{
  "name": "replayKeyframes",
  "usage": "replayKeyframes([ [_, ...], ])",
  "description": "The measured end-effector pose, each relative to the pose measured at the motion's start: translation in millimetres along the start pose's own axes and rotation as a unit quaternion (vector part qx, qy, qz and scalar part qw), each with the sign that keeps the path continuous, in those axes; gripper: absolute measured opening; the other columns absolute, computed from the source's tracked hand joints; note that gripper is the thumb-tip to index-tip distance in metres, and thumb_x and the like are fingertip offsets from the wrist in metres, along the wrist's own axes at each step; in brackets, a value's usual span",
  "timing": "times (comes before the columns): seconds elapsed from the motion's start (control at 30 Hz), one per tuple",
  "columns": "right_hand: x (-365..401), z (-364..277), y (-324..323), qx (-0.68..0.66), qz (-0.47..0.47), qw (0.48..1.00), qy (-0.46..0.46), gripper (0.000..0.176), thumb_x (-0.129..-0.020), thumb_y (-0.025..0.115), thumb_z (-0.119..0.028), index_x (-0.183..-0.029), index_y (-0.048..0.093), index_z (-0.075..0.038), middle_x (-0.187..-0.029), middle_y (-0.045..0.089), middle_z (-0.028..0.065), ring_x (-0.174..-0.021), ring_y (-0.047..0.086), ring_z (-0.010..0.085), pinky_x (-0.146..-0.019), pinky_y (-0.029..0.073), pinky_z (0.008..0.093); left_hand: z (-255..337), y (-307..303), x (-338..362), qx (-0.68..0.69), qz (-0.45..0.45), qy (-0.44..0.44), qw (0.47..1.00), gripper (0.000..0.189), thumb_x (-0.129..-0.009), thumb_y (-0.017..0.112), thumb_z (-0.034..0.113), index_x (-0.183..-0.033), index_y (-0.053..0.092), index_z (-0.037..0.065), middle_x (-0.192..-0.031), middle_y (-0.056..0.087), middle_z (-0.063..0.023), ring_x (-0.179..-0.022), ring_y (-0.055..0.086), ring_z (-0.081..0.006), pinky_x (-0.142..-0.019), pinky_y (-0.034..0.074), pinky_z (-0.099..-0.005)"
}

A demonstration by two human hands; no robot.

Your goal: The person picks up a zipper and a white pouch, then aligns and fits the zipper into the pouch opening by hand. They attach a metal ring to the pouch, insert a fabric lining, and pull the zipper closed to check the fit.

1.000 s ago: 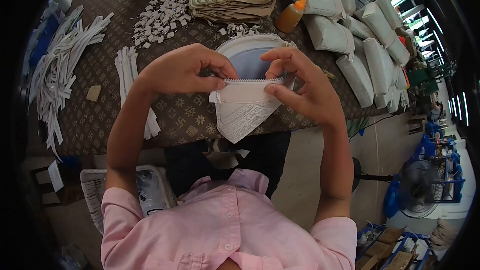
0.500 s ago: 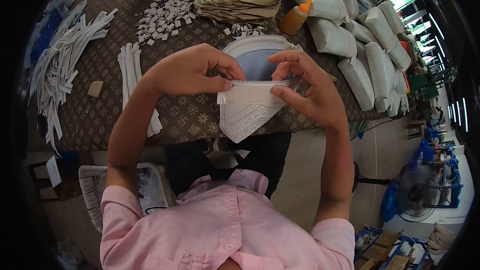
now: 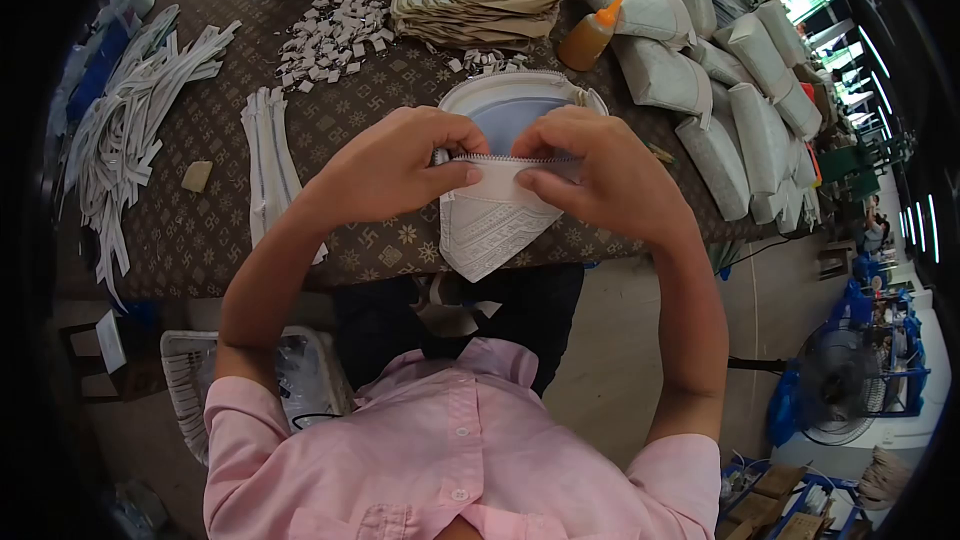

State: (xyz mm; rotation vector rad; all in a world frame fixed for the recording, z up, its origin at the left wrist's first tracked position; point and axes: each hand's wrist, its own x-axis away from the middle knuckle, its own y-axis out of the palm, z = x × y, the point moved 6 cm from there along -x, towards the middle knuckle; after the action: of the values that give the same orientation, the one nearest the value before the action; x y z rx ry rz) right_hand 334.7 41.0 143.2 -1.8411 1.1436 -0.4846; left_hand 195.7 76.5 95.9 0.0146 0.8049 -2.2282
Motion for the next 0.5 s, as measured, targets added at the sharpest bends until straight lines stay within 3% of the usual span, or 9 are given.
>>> replayKeyframes([
  [0.17,-3,1,2,0.026,-0.030,0.999,-0.003,0.013,-0.077,0.066,-0.007,-0.085,0.060,0.002,-0.078,0.056,0.0054,-0.072,0.053,0.0139,-0.065,0.044,0.0270,0,0,2,-0.042,0.035,0.001,0.999,0.022,-0.078,0.066,0.016,-0.092,0.062,0.000,-0.080,0.062,-0.0142,-0.078,0.060,-0.0267,-0.071,0.046,-0.0340],
  [0.23,-2,4,3,0.012,-0.025,0.999,-0.016,0.013,-0.077,0.066,-0.007,-0.084,0.060,0.002,-0.077,0.055,0.0051,-0.071,0.052,0.0139,-0.064,0.044,0.0271,4,3,0,-0.061,0.042,0.055,0.996,0.020,-0.079,0.062,0.015,-0.091,0.060,-0.001,-0.087,0.062,-0.0174,-0.089,0.059,-0.0323,-0.079,0.044,-0.0396],
  [0.33,-1,5,2,0.010,-0.015,1.000,-0.017,0.014,-0.076,0.067,-0.007,-0.085,0.060,0.002,-0.078,0.056,0.0054,-0.072,0.052,0.0138,-0.064,0.043,0.0267,11,10,-6,-0.019,0.054,0.085,0.995,0.020,-0.079,0.063,0.016,-0.092,0.061,0.000,-0.090,0.062,-0.0161,-0.091,0.058,-0.0315,-0.078,0.044,-0.0399],
  [0.43,1,2,1,0.009,-0.014,1.000,-0.015,0.013,-0.075,0.067,-0.007,-0.083,0.060,0.001,-0.078,0.055,0.0075,-0.073,0.054,0.0185,-0.065,0.044,0.0294,22,11,-3,-0.117,-0.007,0.016,0.993,0.017,-0.079,0.063,0.017,-0.090,0.062,0.004,-0.091,0.061,-0.0136,-0.093,0.056,-0.0302,-0.080,0.042,-0.0397],
  [0.47,4,-2,1,0.041,-0.003,0.998,-0.042,0.012,-0.075,0.067,-0.007,-0.082,0.060,0.000,-0.078,0.055,0.0087,-0.074,0.054,0.0218,-0.066,0.044,0.0314,24,14,1,-0.128,-0.004,0.020,0.992,0.017,-0.079,0.063,0.017,-0.090,0.062,0.004,-0.091,0.061,-0.0136,-0.093,0.056,-0.0302,-0.080,0.042,-0.0397],
  [0.5,7,-7,2,0.073,0.009,0.995,-0.068,0.011,-0.075,0.066,-0.007,-0.082,0.059,-0.001,-0.077,0.054,0.0098,-0.076,0.054,0.0251,-0.067,0.044,0.0335,26,14,8,-0.157,0.057,0.064,0.984,0.014,-0.079,0.063,0.017,-0.088,0.062,0.005,-0.090,0.060,-0.0127,-0.092,0.055,-0.0299,-0.080,0.041,-0.0395],
])
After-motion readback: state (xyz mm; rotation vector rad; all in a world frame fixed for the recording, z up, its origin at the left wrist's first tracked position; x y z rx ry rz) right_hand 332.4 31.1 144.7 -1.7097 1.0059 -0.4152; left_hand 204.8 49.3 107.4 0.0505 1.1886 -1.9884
